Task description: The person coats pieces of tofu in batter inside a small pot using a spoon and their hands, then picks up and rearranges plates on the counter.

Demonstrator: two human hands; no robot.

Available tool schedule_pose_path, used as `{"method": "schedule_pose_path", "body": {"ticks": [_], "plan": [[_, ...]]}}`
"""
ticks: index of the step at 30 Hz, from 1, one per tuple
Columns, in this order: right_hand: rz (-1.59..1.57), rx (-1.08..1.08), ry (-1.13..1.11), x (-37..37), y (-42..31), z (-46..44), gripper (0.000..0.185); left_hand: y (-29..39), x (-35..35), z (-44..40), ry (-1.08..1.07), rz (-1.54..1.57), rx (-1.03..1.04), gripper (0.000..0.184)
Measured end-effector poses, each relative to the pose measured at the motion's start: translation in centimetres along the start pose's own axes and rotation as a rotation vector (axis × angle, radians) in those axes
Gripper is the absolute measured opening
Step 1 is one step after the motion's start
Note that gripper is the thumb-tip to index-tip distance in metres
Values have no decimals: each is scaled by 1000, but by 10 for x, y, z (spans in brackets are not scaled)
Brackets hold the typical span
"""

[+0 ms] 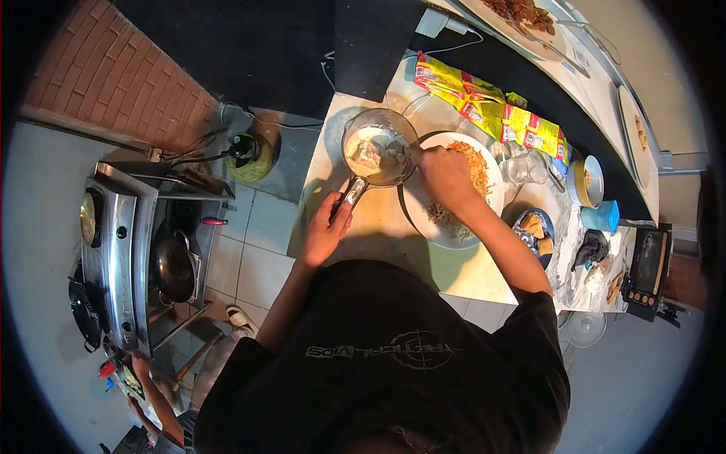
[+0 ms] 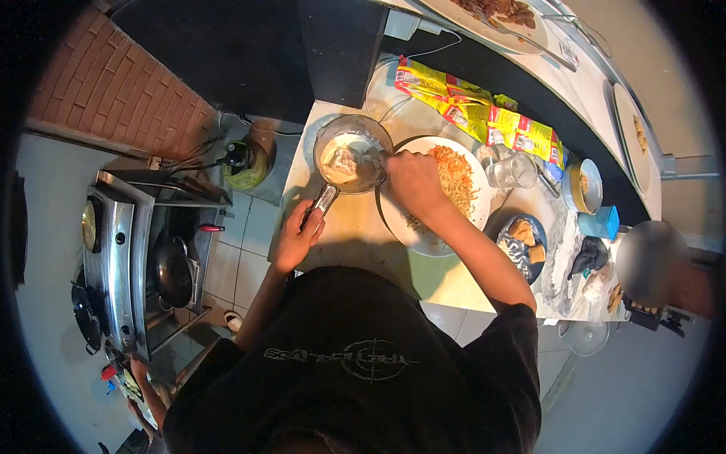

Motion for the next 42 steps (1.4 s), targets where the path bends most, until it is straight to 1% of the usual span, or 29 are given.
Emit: {"method": "schedule_pose_path", "body": {"ticks": [1, 3, 4, 6, 7, 9, 10, 12, 14, 16, 17, 19, 20, 22, 23, 24, 26, 30, 32, 33, 35, 36, 38, 39, 42], "plan": [[0, -2, -3, -3, 0, 0, 19, 0, 0, 0, 1, 2, -2, 16], [-268, 48, 4, -7, -1, 2, 13, 1, 0, 2, 12, -65, -22, 14], [-269, 51, 3, -3, -1, 4, 13, 1, 0, 2, 10, -65, -24, 14], [-487, 56, 62, 7, 3, 7, 16, 0, 0, 3, 29, -89, 15, 13], [-488, 55, 62, 6, 5, 8, 16, 0, 0, 3, 31, -89, 14, 13], [-728, 153, -77, 1, 11, 10, 17, -1, 0, 3, 33, -89, 0, 13], [-729, 155, -75, 9, 17, 12, 17, -1, -2, 2, 31, -92, 0, 13], [-987, 269, 21, 32, 30, 15, 13, -3, -6, 1, 3, -77, -45, 17], [-1008, 262, 57, 39, 39, 20, 13, -5, -8, 0, -9, -56, -40, 16], [-1137, 309, 71, 33, 41, 24, 12, -4, -8, 0, -25, -35, -36, 16], [-1138, 312, 73, 34, 39, 25, 12, -3, -8, 0, -28, -39, -34, 15], [-1104, 255, 225, 31, 28, 22, 11, -2, -7, -1, -33, -46, -30, 15], [-1106, 257, 228, 26, 22, 22, 11, -2, -7, -1, -30, -28, -30, 15], [-840, 227, 152, 10, 9, 21, 10, -1, -7, -1, -25, -11, -29, 14], [-738, 164, 297, 13, 5, 20, 8, 1, -7, 0, -16, -25, -31, 14], [-739, 161, 298, 13, 5, 21, 8, 2, -7, 0, -7, -38, -34, 14], [-572, 203, 369, 11, 4, 22, 8, -1, -8, 0, -2, -33, -32, 14], [-571, 268, 376, 7, 2, 26, 10, -1, -7, 2, -21, -42, -24, 14], [-736, 275, 285, 11, 0, 24, 11, -2, -7, 2, -28, -38, -24, 14], [-736, 275, 288, 16, 0, 24, 11, -2, -8, 2, -29, -33, -24, 14], [-881, 310, 228, 35, 2, 22, 13, 1, -8, 2, -27, -34, -27, 13], [-882, 306, 227, 45, 6, 22, 13, 2, -8, 2, -25, -34, -32, 13], [-895, 349, 383, 61, 18, 22, 14, 1, -9, 2, -20, -36, -31, 13], [-862, 427, 302, 42, 16, 24, 15, 0, -8, 2, -24, -40, -31, 13], [-948, 372, 332, 34, 12, 25, 13, -4, -8, 2, -32, -18, -22, 14]]}}
Point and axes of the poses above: each hand's wrist, its own z-axis away from the middle knuckle, its own x-axis out of the palm, y = z × x, the point moved 1 cm from there along -z, towards the middle knuckle, and after that the axes turned 1 degree about -x, right-handed, at the moved point
